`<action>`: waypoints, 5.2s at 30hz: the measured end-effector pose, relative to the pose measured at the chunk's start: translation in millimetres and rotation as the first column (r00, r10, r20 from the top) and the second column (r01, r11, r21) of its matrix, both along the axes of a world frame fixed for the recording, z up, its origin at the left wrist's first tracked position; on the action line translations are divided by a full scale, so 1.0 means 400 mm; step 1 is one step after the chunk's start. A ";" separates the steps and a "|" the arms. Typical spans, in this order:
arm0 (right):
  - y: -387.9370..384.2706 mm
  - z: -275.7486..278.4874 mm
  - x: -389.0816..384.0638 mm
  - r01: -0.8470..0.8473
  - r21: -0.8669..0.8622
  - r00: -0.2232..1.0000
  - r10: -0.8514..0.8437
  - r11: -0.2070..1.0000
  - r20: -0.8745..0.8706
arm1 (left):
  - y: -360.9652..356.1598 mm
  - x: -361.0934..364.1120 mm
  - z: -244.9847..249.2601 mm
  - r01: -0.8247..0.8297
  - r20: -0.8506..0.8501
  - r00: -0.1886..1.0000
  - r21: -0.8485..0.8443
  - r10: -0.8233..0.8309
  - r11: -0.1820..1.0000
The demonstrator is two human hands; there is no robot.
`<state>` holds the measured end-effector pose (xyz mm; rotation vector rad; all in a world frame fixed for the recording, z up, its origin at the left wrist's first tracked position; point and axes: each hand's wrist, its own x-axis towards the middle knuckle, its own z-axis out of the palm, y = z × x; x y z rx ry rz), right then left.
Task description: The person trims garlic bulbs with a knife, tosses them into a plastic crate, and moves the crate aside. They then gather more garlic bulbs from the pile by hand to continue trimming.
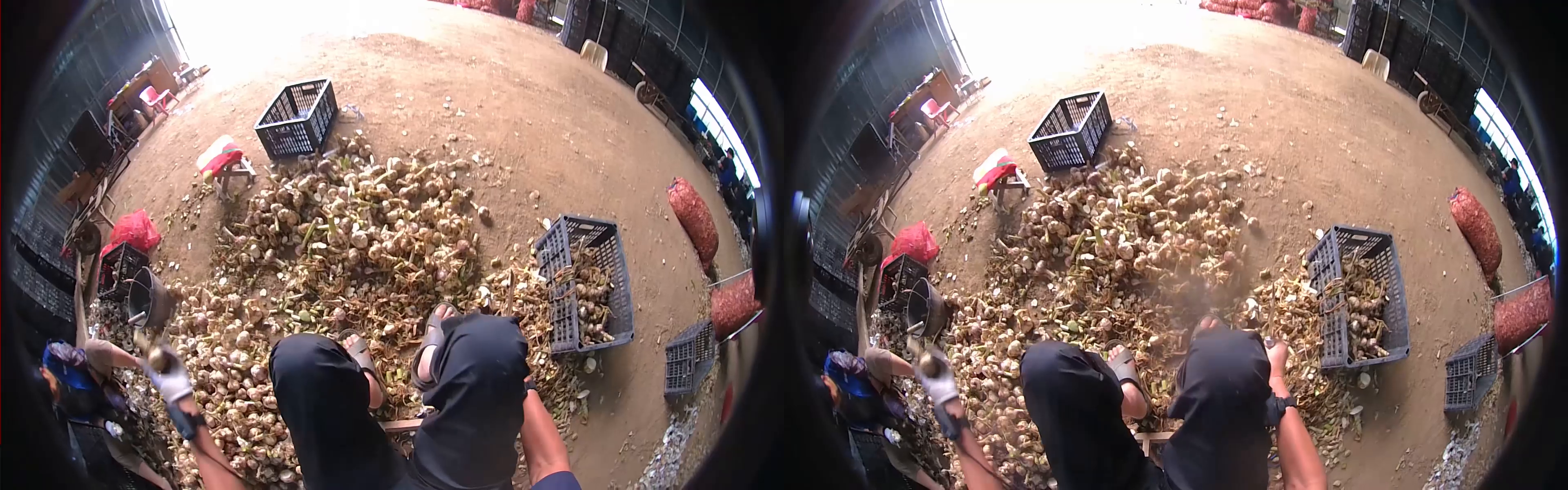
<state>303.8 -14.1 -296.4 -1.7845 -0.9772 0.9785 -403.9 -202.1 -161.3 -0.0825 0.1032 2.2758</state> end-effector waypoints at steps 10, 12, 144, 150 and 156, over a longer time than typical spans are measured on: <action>0.100 -0.073 -0.172 -0.180 -0.039 0.939 0.160 0.983 -0.304 | 0.187 0.216 -0.382 -0.206 -0.389 0.482 -0.921 -0.785 0.331; 0.098 -0.118 -0.175 -0.262 -0.046 0.925 0.237 0.964 -0.296 | 0.389 0.424 -0.322 -0.311 -0.297 0.327 -0.930 -0.897 0.194; -0.187 0.569 0.022 -0.492 0.580 0.768 0.010 0.649 0.640 | 0.477 1.322 0.363 0.556 -0.798 -0.602 -0.455 -0.040 0.696; -0.172 0.562 0.016 -0.457 0.618 0.789 -0.030 0.639 0.614 | 0.483 1.319 0.335 0.534 -0.732 -0.652 -0.629 -0.199 0.564; -0.110 0.312 0.138 -0.094 0.391 0.825 -0.148 0.916 0.545 | 0.442 1.335 0.388 0.287 -0.665 -0.699 -0.597 -0.262 0.749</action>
